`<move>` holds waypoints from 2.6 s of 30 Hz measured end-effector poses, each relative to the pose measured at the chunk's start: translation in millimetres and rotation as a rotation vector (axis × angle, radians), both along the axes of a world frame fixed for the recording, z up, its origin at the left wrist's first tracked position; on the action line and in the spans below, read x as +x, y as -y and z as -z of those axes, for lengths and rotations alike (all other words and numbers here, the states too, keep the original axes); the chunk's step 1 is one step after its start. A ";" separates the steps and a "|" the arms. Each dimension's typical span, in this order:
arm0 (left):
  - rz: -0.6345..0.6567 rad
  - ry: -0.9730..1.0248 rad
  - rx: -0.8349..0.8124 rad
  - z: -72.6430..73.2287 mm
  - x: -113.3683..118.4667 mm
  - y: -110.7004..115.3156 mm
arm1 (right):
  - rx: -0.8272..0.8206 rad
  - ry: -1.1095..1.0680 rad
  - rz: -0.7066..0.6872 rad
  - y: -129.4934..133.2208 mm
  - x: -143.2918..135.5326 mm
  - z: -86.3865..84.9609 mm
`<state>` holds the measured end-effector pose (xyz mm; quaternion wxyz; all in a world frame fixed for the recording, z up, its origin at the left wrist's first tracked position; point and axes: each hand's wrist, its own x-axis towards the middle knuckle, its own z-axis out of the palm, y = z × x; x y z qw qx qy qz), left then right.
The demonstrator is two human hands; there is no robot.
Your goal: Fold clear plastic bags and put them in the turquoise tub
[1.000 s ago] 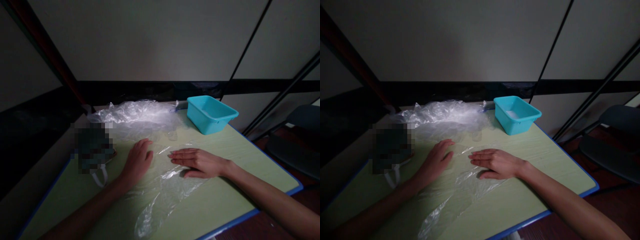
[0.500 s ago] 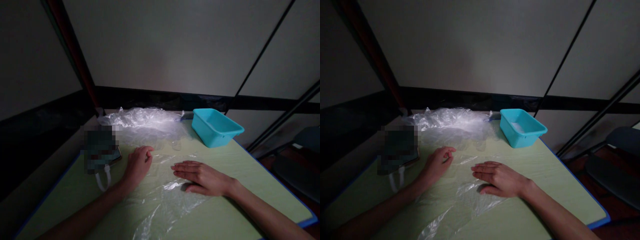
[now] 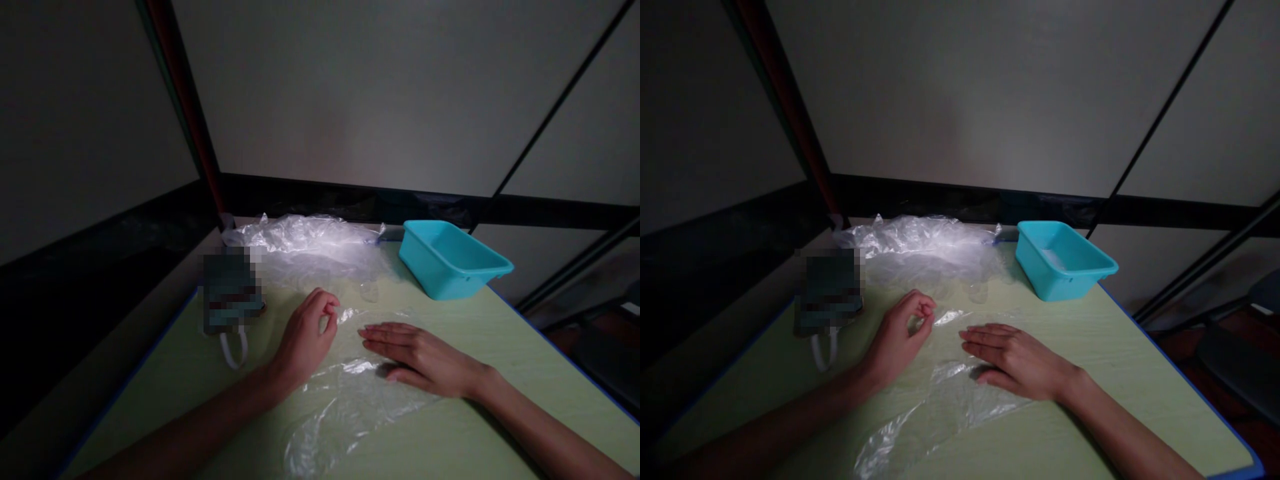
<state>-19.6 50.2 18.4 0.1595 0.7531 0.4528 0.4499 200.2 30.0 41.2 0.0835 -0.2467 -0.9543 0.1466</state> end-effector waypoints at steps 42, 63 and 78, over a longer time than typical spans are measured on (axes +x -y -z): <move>0.300 -0.874 -0.039 3.6 1.5 33.1 | 0.063 0.092 0.209 0.6 -4.7 22.5; 0.276 -0.864 -0.054 -13.3 2.7 31.6 | 0.017 0.102 0.212 -6.4 11.9 12.6; 0.197 -0.841 -0.083 3.6 10.4 42.9 | 0.028 0.082 0.199 2.6 -6.7 12.8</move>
